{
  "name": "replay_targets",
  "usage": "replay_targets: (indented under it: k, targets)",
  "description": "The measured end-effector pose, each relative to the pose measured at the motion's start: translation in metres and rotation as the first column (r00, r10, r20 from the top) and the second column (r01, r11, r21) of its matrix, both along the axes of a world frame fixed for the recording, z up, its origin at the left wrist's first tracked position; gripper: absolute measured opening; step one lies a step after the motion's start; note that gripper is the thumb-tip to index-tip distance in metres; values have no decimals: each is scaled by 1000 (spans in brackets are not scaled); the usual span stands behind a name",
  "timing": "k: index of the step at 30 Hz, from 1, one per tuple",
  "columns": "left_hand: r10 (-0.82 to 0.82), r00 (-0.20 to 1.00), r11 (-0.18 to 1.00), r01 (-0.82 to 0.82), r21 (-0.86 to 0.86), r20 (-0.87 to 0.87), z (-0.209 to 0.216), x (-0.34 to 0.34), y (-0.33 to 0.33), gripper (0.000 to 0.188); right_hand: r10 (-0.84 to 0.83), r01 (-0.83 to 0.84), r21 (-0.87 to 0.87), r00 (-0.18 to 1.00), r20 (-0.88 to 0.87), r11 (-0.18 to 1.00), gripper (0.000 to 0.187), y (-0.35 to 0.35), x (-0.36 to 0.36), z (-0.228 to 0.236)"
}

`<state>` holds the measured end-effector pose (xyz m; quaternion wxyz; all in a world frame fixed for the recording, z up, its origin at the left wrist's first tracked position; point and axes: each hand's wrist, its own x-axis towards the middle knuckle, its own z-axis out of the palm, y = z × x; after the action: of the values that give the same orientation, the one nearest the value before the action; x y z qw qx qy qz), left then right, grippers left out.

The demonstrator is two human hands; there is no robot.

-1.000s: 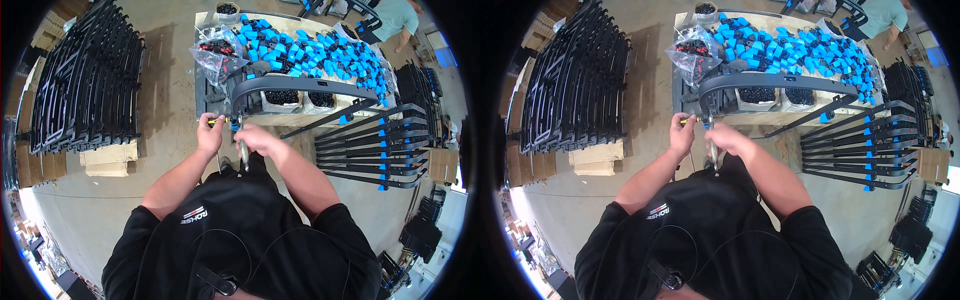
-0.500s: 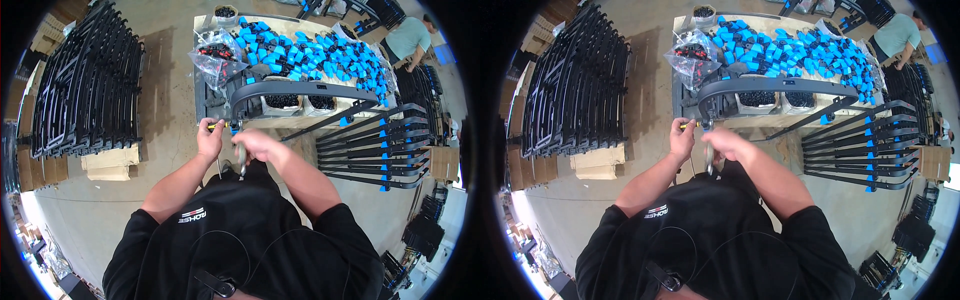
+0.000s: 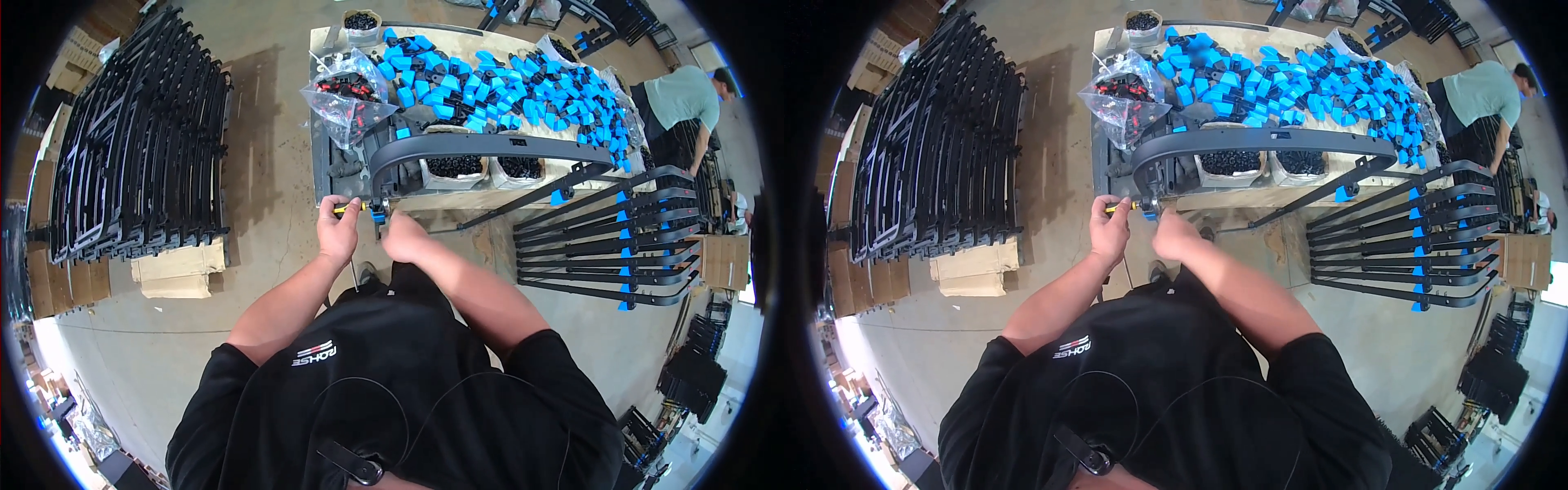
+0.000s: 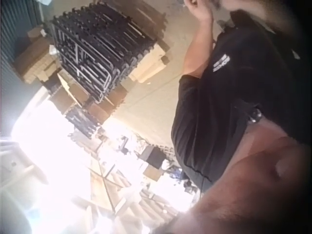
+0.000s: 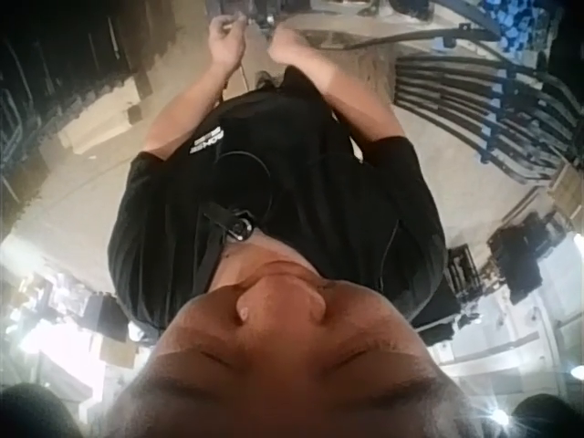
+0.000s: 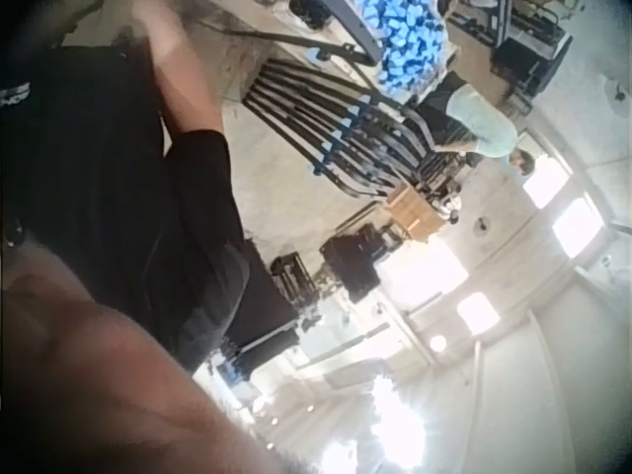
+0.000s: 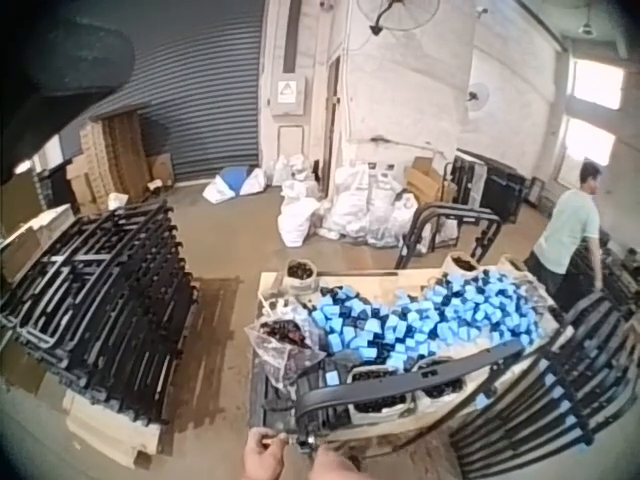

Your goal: Assembling a metal frame by attaching blue protective covers and securing them with tools.

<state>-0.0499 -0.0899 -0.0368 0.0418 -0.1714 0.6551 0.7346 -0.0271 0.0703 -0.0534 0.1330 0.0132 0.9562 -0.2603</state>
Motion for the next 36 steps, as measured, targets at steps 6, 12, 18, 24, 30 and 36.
replay_targets:
  k: [6, 12, 18, 24, 30, 36]
  targets:
    - [81, 996, 997, -81, 12, 30, -1, 10, -19, 19, 172, 645, -564, 567, 805, 516, 22, 1, -22, 96]
    - [26, 994, 1000, -25, -7, 105, 7, 6, -12, 19, 14, 107, -256, 903, 430, 961, 30, -10, -12, 52]
    - [37, 999, 999, -37, -16, 21, 0, 3, -3, 20, 161, 170, -538, 843, 514, 826, 23, 15, -17, 45]
    - [72, 996, 997, -71, -23, 45, 4, 4, -14, 20, 214, 439, -532, 591, 778, 724, 23, 0, -25, 94]
    - [32, 999, 997, -30, -65, 31, -5, 3, -3, 20, 5, -6, 11, 998, 70, 1000, 31, -1, 0, 7]
    - [99, 995, 995, -99, -3, 10, 7, 10, -16, 18, 171, 422, -540, 651, 739, 728, 27, -2, -19, 106]
